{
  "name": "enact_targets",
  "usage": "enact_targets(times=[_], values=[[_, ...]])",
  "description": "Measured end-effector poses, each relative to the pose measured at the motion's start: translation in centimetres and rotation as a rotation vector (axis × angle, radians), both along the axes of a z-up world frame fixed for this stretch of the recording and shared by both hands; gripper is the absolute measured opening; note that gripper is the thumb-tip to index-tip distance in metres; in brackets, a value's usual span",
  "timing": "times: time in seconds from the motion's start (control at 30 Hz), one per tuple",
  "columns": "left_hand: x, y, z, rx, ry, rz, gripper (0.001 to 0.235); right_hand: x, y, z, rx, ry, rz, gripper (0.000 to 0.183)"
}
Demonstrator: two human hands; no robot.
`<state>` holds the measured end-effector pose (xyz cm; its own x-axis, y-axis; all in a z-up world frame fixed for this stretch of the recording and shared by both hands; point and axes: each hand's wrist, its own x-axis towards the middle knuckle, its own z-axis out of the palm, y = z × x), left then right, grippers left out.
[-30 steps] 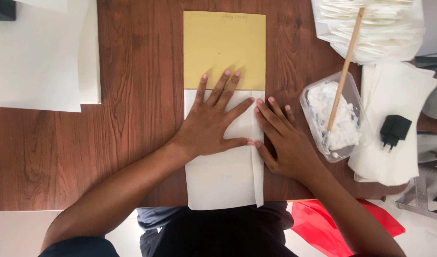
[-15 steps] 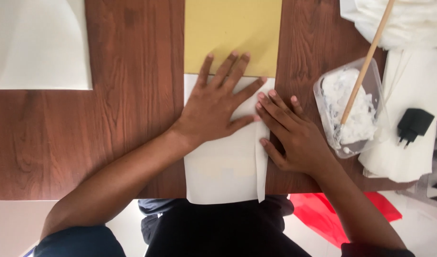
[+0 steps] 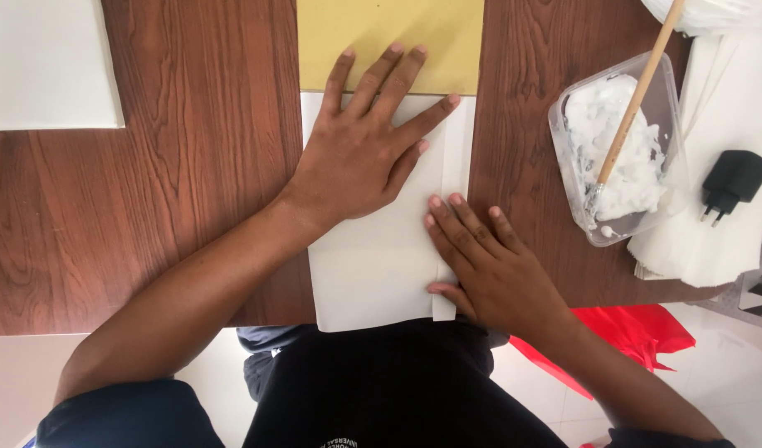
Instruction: The person aligns a white sheet of paper on a yellow backing board. They smooth the paper with their hands, then use a brush to apply a white adhesive along the edge of the paper. Finally, they fold the paper over to secure it.
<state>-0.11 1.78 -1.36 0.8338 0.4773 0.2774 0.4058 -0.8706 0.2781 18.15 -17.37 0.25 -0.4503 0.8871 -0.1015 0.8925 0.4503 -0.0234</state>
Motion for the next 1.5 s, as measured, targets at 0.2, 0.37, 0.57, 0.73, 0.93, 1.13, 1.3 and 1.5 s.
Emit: enact_targets(times=[0.2,0.37,0.57,0.73,0.93,1.13,1.3,1.5], values=[[-0.1,-0.1,0.0,0.006,-0.007,0.005,0.043,-1.6,-3.1,-0.7,-0.067,0.064,0.017,0.122],[-0.1,0.0,-0.3,0.055,-0.028,0.020,0.041,-3.0,-6.3,-1.3,-0.053,0.062,-0.004,0.128],[-0.1,-0.1,-0.9,0.074,-0.041,0.020,0.041,-3.3,-9.1,-1.4,-0.057,0.110,0.011,0.104],[0.2,-0.3,-1.4,0.127,-0.053,0.033,0.047,-3.1,-10.5,-1.0,-0.065,0.272,0.034,0.080],[1.1,-1.6,-2.1,0.111,-0.007,0.108,0.086,-2.7,-9.5,0.1,-0.002,0.617,0.040,0.056],[1.2,-1.9,-2.8,0.125,0.059,0.131,0.092,0.7,-8.3,-0.7,0.086,0.678,0.191,0.044],[1.0,-2.0,0.7,-0.086,0.259,0.109,0.089,2.5,-0.5,1.6,0.179,0.604,-0.203,0.042],[0.8,-1.9,0.5,-0.140,0.170,0.107,0.086,1.1,5.5,1.3,0.092,0.362,-0.283,0.050]])
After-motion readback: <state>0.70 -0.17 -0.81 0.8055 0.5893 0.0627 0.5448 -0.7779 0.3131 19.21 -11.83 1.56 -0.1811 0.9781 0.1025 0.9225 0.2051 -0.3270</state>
